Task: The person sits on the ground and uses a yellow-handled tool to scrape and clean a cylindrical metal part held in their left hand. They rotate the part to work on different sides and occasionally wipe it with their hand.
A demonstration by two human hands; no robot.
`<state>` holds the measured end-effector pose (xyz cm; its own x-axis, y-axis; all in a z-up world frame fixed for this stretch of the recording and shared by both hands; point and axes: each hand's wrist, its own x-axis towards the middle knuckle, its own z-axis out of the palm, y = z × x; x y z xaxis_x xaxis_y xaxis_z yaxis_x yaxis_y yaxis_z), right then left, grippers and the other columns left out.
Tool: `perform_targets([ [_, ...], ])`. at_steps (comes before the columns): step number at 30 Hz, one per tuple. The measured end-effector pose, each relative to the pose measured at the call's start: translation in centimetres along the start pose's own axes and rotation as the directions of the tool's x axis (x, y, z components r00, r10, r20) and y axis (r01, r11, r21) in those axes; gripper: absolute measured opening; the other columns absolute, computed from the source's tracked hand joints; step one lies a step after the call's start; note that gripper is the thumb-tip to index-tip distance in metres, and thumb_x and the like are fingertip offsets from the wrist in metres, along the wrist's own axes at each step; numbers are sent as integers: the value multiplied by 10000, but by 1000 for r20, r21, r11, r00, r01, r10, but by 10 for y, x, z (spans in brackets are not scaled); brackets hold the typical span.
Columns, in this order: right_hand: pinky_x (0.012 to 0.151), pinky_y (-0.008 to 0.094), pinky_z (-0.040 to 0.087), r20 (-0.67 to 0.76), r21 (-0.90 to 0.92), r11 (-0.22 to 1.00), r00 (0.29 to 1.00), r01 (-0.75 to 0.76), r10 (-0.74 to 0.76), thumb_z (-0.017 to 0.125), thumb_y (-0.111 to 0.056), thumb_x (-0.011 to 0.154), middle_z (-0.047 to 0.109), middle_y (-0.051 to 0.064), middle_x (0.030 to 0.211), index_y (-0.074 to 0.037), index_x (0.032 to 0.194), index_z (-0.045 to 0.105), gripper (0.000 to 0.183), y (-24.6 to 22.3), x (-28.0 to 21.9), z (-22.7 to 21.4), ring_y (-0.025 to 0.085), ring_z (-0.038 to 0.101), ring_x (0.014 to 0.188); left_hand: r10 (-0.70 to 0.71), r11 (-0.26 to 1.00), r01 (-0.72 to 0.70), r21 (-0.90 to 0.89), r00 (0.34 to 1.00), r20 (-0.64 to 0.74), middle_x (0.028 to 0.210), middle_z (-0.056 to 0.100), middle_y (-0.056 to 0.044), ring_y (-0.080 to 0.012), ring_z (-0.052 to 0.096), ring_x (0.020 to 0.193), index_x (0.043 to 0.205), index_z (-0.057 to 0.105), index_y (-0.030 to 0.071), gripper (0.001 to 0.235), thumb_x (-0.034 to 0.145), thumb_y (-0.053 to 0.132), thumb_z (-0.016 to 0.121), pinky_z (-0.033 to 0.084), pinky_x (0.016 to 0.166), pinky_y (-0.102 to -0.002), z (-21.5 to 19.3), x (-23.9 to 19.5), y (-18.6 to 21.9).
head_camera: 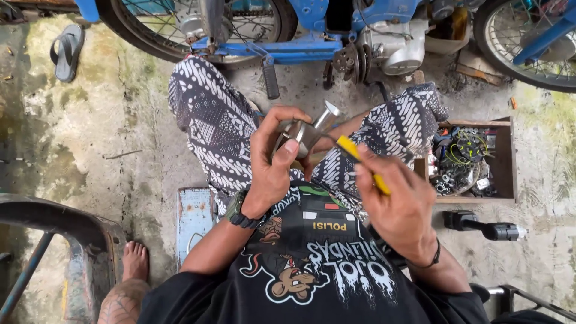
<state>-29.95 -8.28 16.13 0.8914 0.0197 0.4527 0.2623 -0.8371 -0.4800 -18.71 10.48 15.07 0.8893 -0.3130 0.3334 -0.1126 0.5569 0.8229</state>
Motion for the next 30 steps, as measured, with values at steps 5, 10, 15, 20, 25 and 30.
perform_targets([
  [5,403,221,412,-4,9,1000,1000,6,-6,595,-150,1063,696,128,847,-32,1154,682,173,3,-9,5,128,526,496,-23,999,23,-31,1000,2,631,596,-128,-169,616,455,1188,565,5,441,973,390,590,546,380,-299,-2,-3,-5],
  [10,412,225,407,-36,-11,1000,999,11,-12,585,-126,1082,682,155,856,-8,1146,666,157,-6,-5,-2,149,519,512,-15,999,15,-33,1000,11,627,575,-130,-183,611,448,1188,570,-1,416,963,347,607,545,357,-306,4,-5,0],
  [15,413,228,424,-44,-24,999,998,39,-40,585,-140,1080,692,151,851,-9,1145,685,177,-7,-7,-4,148,535,509,-9,1000,9,-14,1000,8,638,577,-131,-176,615,476,1165,588,-6,403,948,332,624,569,355,-319,5,-10,5],
  [20,383,229,435,-46,-20,998,997,61,-61,630,-154,1045,711,117,852,-41,1141,725,177,-26,5,-12,127,562,492,12,1000,-11,-28,1000,4,674,588,-130,-140,593,499,1151,594,-11,409,952,344,633,576,365,-314,9,-12,11],
  [25,398,240,483,-64,3,996,994,86,-86,658,-144,1013,725,114,845,-51,1123,751,172,-18,-9,-10,159,632,524,28,999,-28,-26,1000,11,775,601,-119,-171,619,525,1155,601,-3,392,957,334,636,594,372,-325,11,-14,15],
  [30,437,262,517,-98,-115,983,983,145,-157,704,-140,978,762,65,946,-90,1131,782,178,-30,-8,-14,163,700,625,76,997,-76,-22,997,24,905,542,-95,-169,605,512,1146,584,-28,381,963,306,616,583,363,-314,15,-15,20],
])
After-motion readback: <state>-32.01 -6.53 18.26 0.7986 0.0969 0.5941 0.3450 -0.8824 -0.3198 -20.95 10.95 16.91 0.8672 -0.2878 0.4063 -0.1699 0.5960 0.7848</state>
